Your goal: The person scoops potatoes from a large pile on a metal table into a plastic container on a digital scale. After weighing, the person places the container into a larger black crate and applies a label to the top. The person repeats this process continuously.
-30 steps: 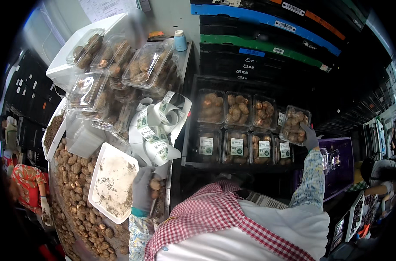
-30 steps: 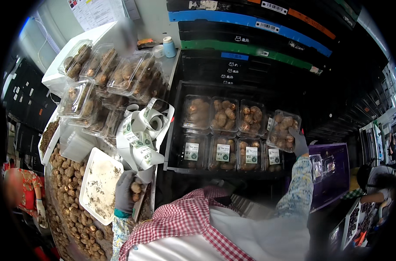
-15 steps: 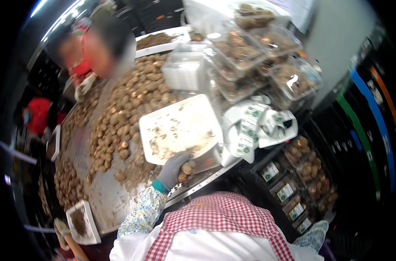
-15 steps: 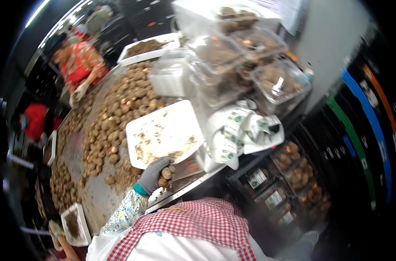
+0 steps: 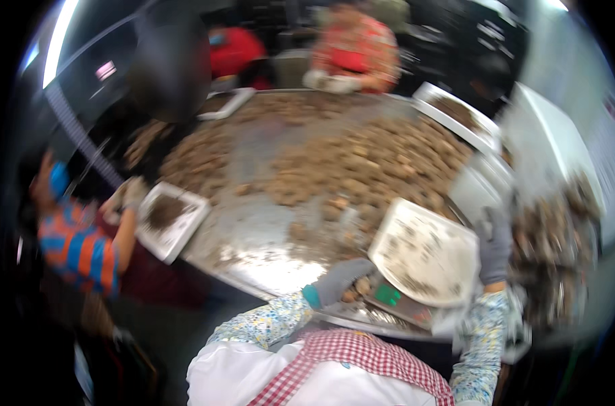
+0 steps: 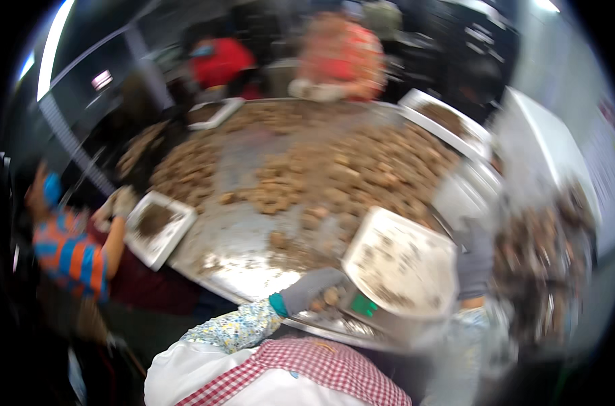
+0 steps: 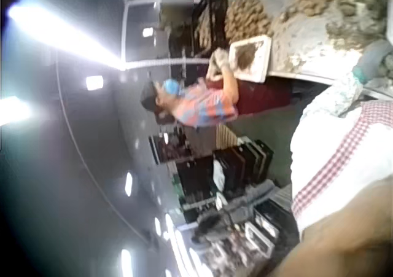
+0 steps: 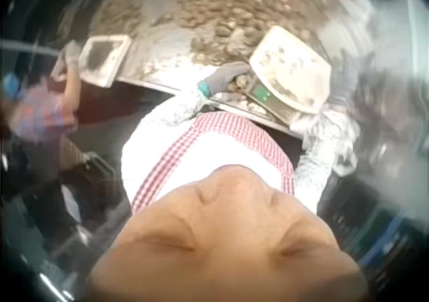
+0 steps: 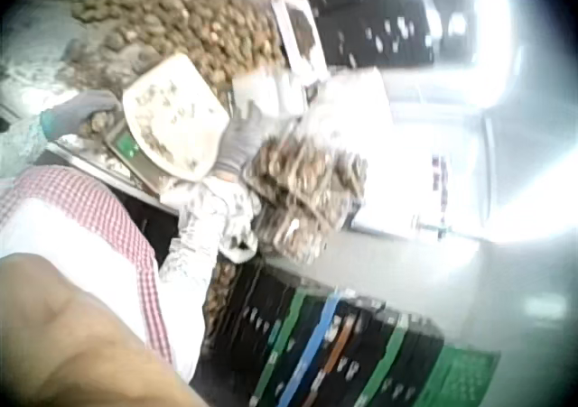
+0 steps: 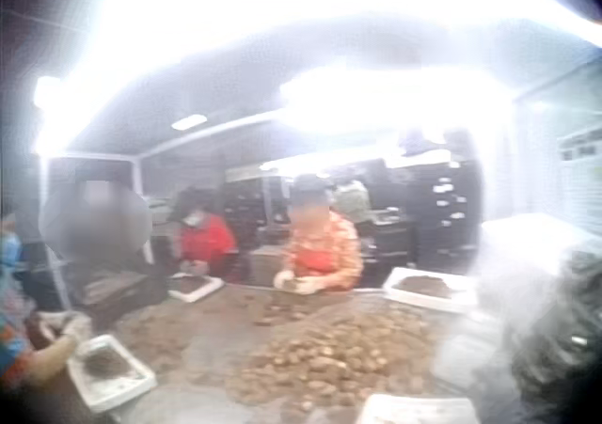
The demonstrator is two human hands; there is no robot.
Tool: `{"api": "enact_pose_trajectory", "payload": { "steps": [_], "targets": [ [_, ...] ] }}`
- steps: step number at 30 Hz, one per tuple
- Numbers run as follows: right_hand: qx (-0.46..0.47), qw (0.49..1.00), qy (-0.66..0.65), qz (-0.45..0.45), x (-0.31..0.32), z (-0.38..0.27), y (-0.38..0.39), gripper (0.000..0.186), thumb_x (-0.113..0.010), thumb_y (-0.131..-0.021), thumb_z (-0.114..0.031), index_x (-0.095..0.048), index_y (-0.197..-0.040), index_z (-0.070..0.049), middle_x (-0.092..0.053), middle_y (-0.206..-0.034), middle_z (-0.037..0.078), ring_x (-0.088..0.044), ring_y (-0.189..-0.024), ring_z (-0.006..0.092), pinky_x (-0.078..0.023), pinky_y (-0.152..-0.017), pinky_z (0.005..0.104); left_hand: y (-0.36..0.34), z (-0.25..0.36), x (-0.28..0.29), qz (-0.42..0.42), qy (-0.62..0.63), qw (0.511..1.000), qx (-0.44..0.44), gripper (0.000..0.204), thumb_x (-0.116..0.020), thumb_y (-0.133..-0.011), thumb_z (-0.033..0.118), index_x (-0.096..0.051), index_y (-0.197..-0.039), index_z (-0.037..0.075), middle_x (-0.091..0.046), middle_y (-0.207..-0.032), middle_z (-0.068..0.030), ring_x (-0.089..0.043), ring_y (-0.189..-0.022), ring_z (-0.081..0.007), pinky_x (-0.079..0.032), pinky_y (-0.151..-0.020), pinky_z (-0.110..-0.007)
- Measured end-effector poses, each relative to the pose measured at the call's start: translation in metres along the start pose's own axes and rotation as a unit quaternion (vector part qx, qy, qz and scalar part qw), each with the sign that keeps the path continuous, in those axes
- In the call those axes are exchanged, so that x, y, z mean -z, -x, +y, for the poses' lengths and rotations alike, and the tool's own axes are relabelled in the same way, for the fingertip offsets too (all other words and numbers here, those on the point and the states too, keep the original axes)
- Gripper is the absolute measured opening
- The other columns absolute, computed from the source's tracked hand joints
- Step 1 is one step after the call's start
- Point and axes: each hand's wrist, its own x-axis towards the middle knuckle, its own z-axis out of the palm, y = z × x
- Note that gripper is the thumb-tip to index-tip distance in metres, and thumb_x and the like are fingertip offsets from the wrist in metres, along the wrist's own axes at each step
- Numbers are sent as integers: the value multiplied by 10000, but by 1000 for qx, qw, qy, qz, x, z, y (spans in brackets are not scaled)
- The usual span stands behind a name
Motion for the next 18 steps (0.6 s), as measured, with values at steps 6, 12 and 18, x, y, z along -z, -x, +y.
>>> {"api": "enact_pose_trajectory", "payload": {
  "steps": [6,12,18],
  "targets": [
    [-123,949,212,-197,-125,141,-118,694,-710,-834,-213,-443,-1444,-17,-472,-1454,217,-429,-1356,355,-314,-1148,395,92,-34,109,218,-326,905,-161,445,-693,-852,144,-578,-1272,54,-660,-1053,-96,-651,-917,-190,-536,-813,-323],
    [-119,961,22,-249,-151,219,-116,178,-628,-802,-119,-656,-840,52,-656,-712,211,-646,-641,323,-494,-624,417,140,-78,153,330,-15,943,-33,577,-711,-844,67,-482,-1371,17,-648,-1126,-121,-630,-952,-181,-549,-801,-300],
    [-158,953,7,-259,-160,261,-120,135,-607,-792,-74,-644,-769,53,-618,-617,146,-592,-496,256,-465,-493,405,105,-52,160,282,-218,925,-131,516,-642,-837,82,-518,-1334,26,-647,-1071,-126,-634,-874,-192,-532,-730,-286]
  ]
}}
